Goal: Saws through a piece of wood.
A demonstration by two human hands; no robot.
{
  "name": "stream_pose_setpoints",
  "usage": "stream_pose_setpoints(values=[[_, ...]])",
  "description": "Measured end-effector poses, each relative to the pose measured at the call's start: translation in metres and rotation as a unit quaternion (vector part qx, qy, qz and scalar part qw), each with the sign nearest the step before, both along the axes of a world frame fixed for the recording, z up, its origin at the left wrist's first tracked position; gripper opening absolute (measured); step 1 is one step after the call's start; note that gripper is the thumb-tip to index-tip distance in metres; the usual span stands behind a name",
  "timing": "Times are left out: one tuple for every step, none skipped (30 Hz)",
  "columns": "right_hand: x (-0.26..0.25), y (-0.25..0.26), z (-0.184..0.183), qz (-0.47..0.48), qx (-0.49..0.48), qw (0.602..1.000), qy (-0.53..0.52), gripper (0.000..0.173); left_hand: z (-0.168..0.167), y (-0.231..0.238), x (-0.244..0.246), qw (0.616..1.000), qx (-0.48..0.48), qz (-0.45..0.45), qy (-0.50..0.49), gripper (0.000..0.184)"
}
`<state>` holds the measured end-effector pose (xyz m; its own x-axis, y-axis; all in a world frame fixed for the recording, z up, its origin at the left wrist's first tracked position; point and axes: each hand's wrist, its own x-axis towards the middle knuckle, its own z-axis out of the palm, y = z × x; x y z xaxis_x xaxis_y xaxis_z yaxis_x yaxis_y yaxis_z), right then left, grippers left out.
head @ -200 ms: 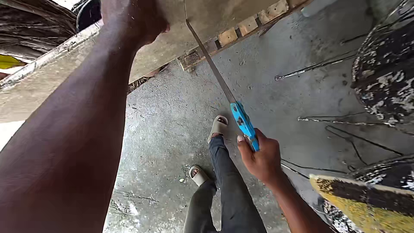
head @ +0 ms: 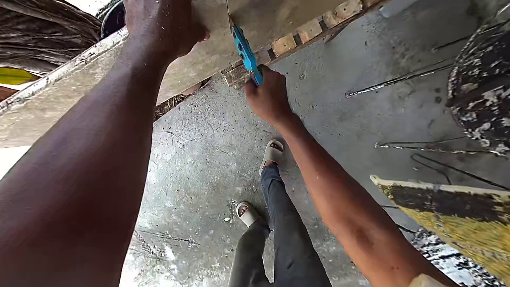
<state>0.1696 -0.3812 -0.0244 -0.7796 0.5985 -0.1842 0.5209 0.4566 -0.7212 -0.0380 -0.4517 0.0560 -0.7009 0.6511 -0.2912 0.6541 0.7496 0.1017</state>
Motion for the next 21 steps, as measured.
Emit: stream_pose_setpoints(values=[[0.017, -0.006, 0.007, 0.002, 0.003, 1.0, 0.0, 0.018, -0.002, -0.004, 0.001, 1.0, -0.008, -0.005, -0.006, 0.045], [0.056, -0.016, 0.017, 0.003, 0.015, 1.0, 0.008, 0.019, -0.001, -0.003, 0.004, 1.0, -0.01, -0.002, -0.005, 0.047], [0.106, -0.031, 0.023, -0.007, 0.039, 0.999, 0.017, 0.02, 0.003, -0.001, 0.005, 1.0, -0.017, -0.002, -0.006, 0.049], [0.151, -0.042, 0.029, -0.016, 0.073, 0.997, 0.026, 0.023, 0.006, 0.001, 0.004, 1.0, -0.02, 0.0, -0.003, 0.051], [0.176, -0.048, 0.033, -0.017, 0.094, 0.995, 0.023, 0.025, 0.007, 0.003, 0.003, 1.0, -0.02, 0.006, -0.001, 0.051], [0.178, -0.049, 0.033, -0.016, 0.099, 0.995, 0.016, 0.026, 0.005, 0.002, 0.005, 1.0, -0.018, 0.015, 0.001, 0.05], [0.157, -0.046, 0.026, -0.012, 0.089, 0.996, 0.01, 0.025, 0.002, 0.0, 0.008, 1.0, -0.018, 0.02, 0.0, 0.049], [0.118, -0.038, 0.013, -0.009, 0.068, 0.998, 0.008, 0.024, 0.0, -0.001, 0.012, 1.0, -0.016, 0.021, -0.004, 0.048], [0.069, -0.024, -0.001, -0.007, 0.041, 0.999, 0.001, 0.023, 0.001, 0.001, 0.01, 1.0, -0.015, 0.021, 0.004, 0.049], [0.027, -0.011, -0.01, -0.007, 0.019, 1.0, -0.005, 0.021, 0.003, 0.001, 0.008, 1.0, -0.017, 0.019, 0.009, 0.05], [0.003, -0.005, -0.01, -0.006, 0.001, 1.0, -0.01, 0.019, 0.004, 0.0, 0.004, 1.0, -0.021, 0.012, 0.015, 0.051], [0.009, -0.006, -0.003, -0.001, -0.011, 1.0, -0.014, 0.019, 0.004, -0.004, 0.003, 1.0, -0.022, 0.003, 0.014, 0.05], [0.041, -0.013, 0.007, 0.003, -0.006, 1.0, -0.014, 0.019, 0.0, -0.006, 0.005, 1.0, -0.022, 0.0, 0.009, 0.05], [0.088, -0.027, 0.011, -0.004, 0.016, 1.0, 0.005, 0.019, -0.001, -0.006, 0.009, 1.0, -0.024, -0.004, 0.003, 0.049], [0.132, -0.04, 0.011, -0.019, 0.059, 0.998, 0.031, 0.021, 0.006, -0.003, 0.012, 0.999, -0.038, 0.002, -0.005, 0.05], [0.16, -0.045, 0.013, -0.022, 0.093, 0.994, 0.044, 0.022, 0.019, 0.004, 0.015, 0.998, -0.061, 0.021, -0.019, 0.051], [0.168, -0.047, 0.013, -0.02, 0.104, 0.993, 0.044, 0.024, 0.029, 0.008, 0.021, 0.994, -0.093, 0.042, -0.042, 0.053], [0.154, -0.046, 0.009, -0.017, 0.1, 0.994, 0.038, 0.024, 0.019, 0.001, 0.024, 0.998, -0.062, 0.028, -0.014, 0.05], [0.12, -0.038, -0.002, -0.014, 0.083, 0.996, 0.033, 0.023, 0.013, -0.003, 0.029, 0.999, -0.044, 0.017, 0.003, 0.048], [0.073, -0.024, -0.014, -0.008, 0.057, 0.998, 0.024, 0.022, 0.024, 0.002, 0.034, 0.997, -0.07, 0.032, -0.007, 0.048], [0.03, -0.011, -0.021, -0.004, 0.026, 1.0, 0.01, 0.021, 0.039, 0.01, 0.042, 0.99, -0.122, 0.055, -0.047, 0.051]])
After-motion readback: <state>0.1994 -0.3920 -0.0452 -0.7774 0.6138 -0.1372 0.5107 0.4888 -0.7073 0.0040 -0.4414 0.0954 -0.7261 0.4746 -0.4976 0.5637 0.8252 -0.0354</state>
